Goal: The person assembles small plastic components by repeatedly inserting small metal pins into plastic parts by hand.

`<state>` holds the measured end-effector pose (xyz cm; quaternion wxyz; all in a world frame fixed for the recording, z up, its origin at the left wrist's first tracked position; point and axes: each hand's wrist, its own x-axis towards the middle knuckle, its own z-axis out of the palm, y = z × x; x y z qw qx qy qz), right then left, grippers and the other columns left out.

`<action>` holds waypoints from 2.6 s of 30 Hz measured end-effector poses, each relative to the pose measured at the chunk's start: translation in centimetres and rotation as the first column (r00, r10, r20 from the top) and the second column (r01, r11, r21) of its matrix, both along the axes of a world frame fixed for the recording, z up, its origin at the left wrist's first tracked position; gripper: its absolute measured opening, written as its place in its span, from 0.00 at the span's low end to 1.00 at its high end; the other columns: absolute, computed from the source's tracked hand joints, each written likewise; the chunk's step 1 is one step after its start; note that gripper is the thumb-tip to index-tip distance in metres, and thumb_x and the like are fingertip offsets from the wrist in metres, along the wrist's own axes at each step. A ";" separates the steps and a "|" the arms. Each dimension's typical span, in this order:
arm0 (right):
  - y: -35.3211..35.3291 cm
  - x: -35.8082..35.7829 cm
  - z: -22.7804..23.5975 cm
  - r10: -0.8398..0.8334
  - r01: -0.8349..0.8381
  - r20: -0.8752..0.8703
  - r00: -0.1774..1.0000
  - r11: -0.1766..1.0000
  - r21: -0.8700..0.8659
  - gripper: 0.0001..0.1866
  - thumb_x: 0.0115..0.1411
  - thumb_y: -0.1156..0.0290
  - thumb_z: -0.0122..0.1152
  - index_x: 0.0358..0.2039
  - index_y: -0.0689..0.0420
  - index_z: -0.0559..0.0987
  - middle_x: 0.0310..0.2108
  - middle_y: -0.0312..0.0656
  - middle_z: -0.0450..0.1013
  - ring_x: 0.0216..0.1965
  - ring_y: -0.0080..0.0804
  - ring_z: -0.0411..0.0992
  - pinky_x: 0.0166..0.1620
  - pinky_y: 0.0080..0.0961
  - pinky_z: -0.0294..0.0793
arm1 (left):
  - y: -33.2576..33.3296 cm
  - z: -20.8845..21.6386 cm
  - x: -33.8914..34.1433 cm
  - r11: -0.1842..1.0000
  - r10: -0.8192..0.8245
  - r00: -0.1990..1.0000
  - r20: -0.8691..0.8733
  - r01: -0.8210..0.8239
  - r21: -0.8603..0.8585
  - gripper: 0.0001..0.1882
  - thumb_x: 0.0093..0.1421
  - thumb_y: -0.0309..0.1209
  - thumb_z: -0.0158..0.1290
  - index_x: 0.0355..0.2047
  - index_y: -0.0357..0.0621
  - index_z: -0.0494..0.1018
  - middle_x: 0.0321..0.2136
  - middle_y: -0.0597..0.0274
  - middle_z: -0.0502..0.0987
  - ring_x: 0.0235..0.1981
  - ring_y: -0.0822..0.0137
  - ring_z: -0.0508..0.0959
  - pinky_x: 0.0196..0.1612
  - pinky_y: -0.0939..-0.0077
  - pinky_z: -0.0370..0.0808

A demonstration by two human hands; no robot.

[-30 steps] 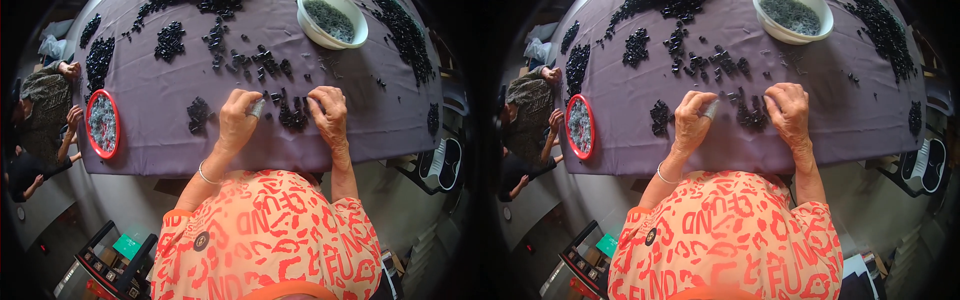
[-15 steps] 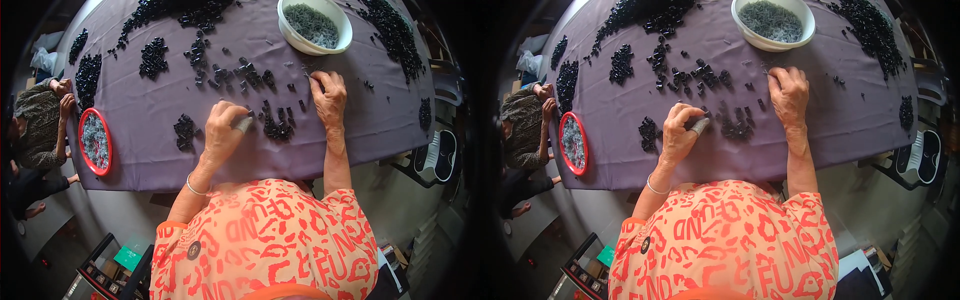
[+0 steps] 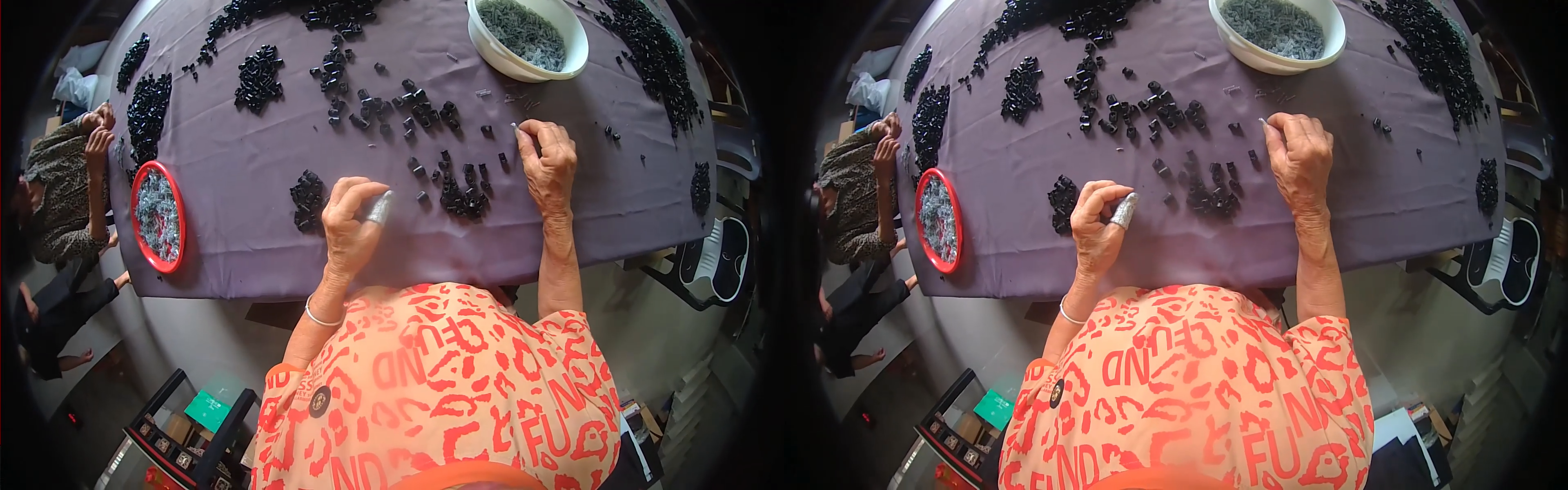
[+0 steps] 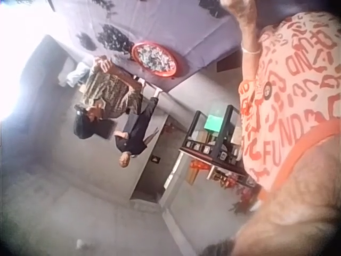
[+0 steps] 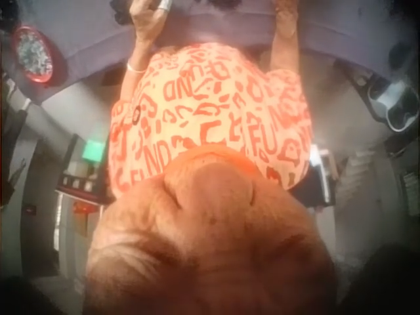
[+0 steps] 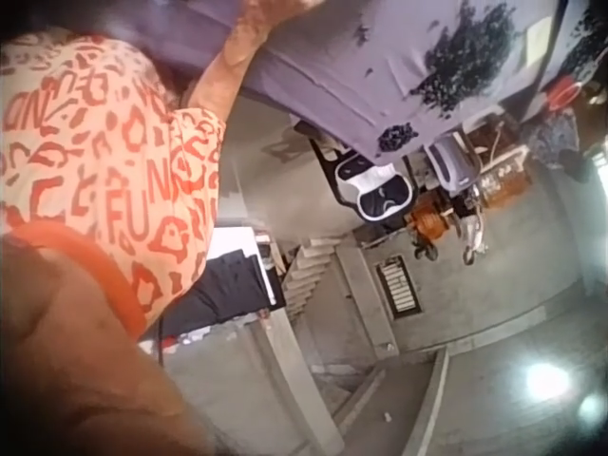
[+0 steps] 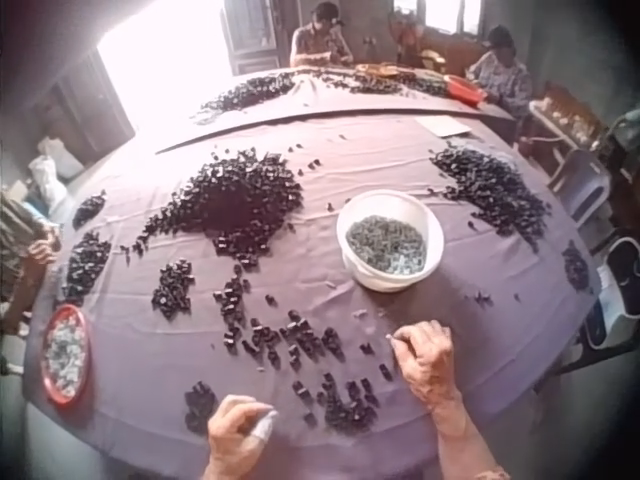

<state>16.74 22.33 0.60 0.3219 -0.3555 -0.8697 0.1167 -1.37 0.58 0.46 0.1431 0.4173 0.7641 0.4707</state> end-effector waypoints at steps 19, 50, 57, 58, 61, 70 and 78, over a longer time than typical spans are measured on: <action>-2.4 1.2 0.1 0.019 -0.040 -0.107 0.994 0.979 -0.202 0.07 0.51 0.81 0.62 0.32 0.60 0.77 0.30 0.39 0.73 0.33 0.32 0.71 0.39 0.27 0.71 | -0.2 -1.1 0.4 0.999 0.009 0.998 -0.057 -0.006 0.044 0.11 0.43 0.18 0.60 0.29 0.42 0.76 0.28 0.59 0.75 0.31 0.61 0.76 0.33 0.70 0.73; -5.1 1.4 1.8 0.116 -0.233 -0.273 0.955 0.864 -0.447 0.07 0.55 0.83 0.60 0.35 0.62 0.76 0.31 0.36 0.73 0.32 0.19 0.70 0.39 0.15 0.70 | 3.2 0.2 -1.2 0.997 -0.028 0.992 -0.123 0.019 -0.078 0.07 0.48 0.22 0.60 0.29 0.42 0.77 0.28 0.60 0.74 0.28 0.62 0.76 0.31 0.71 0.74; -5.7 1.4 2.3 0.104 -0.251 -0.322 0.941 0.852 -0.460 0.06 0.55 0.83 0.61 0.34 0.62 0.76 0.30 0.35 0.73 0.32 0.19 0.69 0.39 0.16 0.70 | 5.8 0.3 -2.3 0.973 -0.210 0.976 -0.062 0.202 -0.110 0.07 0.48 0.25 0.60 0.30 0.42 0.77 0.28 0.57 0.74 0.29 0.59 0.76 0.33 0.68 0.74; -5.8 1.3 2.3 0.079 -0.246 -0.341 0.937 0.842 -0.481 0.06 0.55 0.83 0.61 0.34 0.62 0.76 0.30 0.35 0.73 0.32 0.19 0.69 0.39 0.16 0.69 | 6.0 0.6 -2.7 0.952 -0.273 0.960 -0.067 0.259 -0.161 0.07 0.49 0.25 0.60 0.31 0.42 0.78 0.28 0.58 0.74 0.28 0.61 0.76 0.33 0.70 0.74; -5.9 1.4 2.0 0.070 -0.253 -0.364 0.929 0.837 -0.485 0.06 0.54 0.83 0.61 0.33 0.62 0.76 0.29 0.35 0.72 0.32 0.19 0.69 0.39 0.15 0.69 | 6.3 0.7 -3.2 0.905 -0.380 0.916 -0.132 0.338 -0.257 0.07 0.50 0.25 0.59 0.32 0.43 0.78 0.28 0.58 0.75 0.27 0.61 0.77 0.33 0.70 0.74; -7.2 0.3 2.3 0.129 -0.303 -0.374 0.919 0.838 -0.455 0.05 0.55 0.83 0.60 0.32 0.62 0.75 0.29 0.34 0.71 0.31 0.18 0.67 0.37 0.16 0.68 | 4.9 1.0 -2.9 0.884 -0.396 0.893 -0.215 0.307 -0.353 0.16 0.47 0.23 0.56 0.39 0.48 0.76 0.32 0.53 0.75 0.33 0.50 0.76 0.38 0.61 0.75; -8.9 -0.6 2.7 0.159 -0.384 -0.418 0.894 0.752 -0.536 0.04 0.55 0.83 0.59 0.32 0.63 0.75 0.29 0.34 0.71 0.30 0.18 0.67 0.37 0.15 0.68 | 1.8 1.8 -3.0 0.990 -0.045 0.497 0.867 0.137 -0.027 0.12 0.55 0.23 0.56 0.40 0.34 0.75 0.37 0.55 0.79 0.35 0.67 0.81 0.34 0.77 0.79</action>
